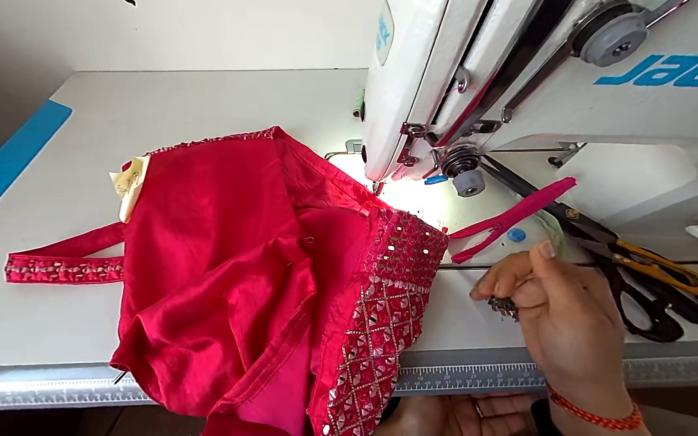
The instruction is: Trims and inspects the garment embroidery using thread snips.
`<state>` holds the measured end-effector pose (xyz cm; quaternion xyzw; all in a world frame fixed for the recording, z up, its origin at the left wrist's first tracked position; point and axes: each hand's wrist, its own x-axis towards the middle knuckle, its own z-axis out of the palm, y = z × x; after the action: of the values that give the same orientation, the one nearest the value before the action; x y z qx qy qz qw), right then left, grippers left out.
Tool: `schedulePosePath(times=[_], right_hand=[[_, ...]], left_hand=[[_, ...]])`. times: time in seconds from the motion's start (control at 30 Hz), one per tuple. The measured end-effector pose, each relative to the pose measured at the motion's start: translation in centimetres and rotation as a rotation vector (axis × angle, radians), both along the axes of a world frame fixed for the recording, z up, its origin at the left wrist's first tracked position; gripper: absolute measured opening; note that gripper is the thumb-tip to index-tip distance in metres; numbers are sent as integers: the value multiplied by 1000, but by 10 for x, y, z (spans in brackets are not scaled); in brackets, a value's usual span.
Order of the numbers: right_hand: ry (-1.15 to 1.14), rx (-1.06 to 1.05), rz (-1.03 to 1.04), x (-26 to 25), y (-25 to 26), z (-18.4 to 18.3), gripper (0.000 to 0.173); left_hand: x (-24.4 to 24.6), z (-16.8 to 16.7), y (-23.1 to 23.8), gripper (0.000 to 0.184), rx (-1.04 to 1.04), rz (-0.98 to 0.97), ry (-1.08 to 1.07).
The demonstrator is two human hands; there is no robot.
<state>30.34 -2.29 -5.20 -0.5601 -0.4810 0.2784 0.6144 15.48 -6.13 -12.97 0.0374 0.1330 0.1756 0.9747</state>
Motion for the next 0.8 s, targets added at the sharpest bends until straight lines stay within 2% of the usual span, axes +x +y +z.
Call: schedulePosePath(times=[0.07,0.17,0.3,0.5,0.63,0.7,0.8], right_hand=[[24,-1,103,-7,-8,-1,57],[102,-35,261,-23,-32,0,59],[366,-82,418,-31,-65,8,58],[558,105,205,-11,-80,13,52],[714,190,-108,-24,-98,-3,49],[724,136,-244,-40,-112,-23,50],[743,-35,-304,-71,-128,-53,44]], left_hand=[[0,0,1,73,-24,-18,-42],[-3,-3,0,65,-47,6,-124],[-10,-4,-4,61,-101,74,-99],[-12,-5,-6,61,49,27,59],[-11,28,-16,55,-117,83,414],[-11,39,-23,50,-74,147,468],[-4,38,-41,51,138,293,472]])
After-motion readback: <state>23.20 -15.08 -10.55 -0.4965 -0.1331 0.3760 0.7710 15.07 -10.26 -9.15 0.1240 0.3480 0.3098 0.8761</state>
